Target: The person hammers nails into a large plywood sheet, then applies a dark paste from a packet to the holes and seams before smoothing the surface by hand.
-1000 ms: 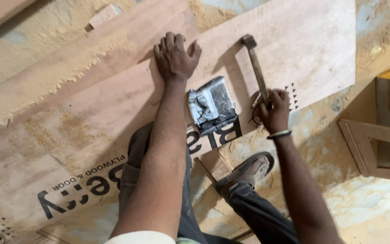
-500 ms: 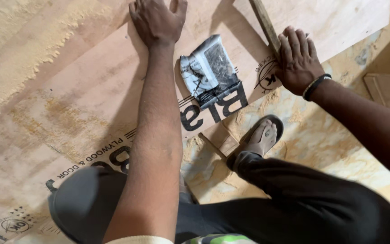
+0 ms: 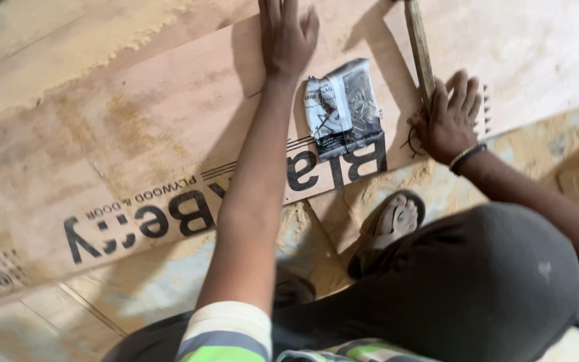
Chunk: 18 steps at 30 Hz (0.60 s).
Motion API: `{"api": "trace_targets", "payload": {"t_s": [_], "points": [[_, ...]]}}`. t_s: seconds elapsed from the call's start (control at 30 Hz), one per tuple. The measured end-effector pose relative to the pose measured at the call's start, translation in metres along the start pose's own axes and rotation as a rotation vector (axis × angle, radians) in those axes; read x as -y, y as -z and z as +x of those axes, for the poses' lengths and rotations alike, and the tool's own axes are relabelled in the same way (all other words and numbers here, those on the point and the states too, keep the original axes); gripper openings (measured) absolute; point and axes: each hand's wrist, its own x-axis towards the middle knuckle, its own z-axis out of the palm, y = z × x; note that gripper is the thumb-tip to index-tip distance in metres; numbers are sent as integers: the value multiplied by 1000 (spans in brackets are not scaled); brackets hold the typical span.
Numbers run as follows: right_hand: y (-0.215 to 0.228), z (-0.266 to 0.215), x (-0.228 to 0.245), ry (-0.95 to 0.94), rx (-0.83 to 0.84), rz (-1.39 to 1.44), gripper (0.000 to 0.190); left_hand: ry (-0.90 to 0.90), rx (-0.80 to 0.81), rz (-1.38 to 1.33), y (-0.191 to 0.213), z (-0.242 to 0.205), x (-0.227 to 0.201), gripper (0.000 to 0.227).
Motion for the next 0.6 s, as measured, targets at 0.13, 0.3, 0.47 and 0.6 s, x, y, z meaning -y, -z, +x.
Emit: {"api": "trace_targets", "payload": {"t_s": [0.13,0.3,0.47,0.6], "points": [[-2,6,-7,82,-55,13,87,139,41,-54,86,-88,-27,31],[-19,10,-17,114,-174,76,79,139,374,29,160,-147,-19,24],[-38,5,-23,152,-369,152,62,220,577,76,174,-137,-32,24],[-37,9,-29,210,-389,154,61,427,656,40,183,-139,-61,32]]}}
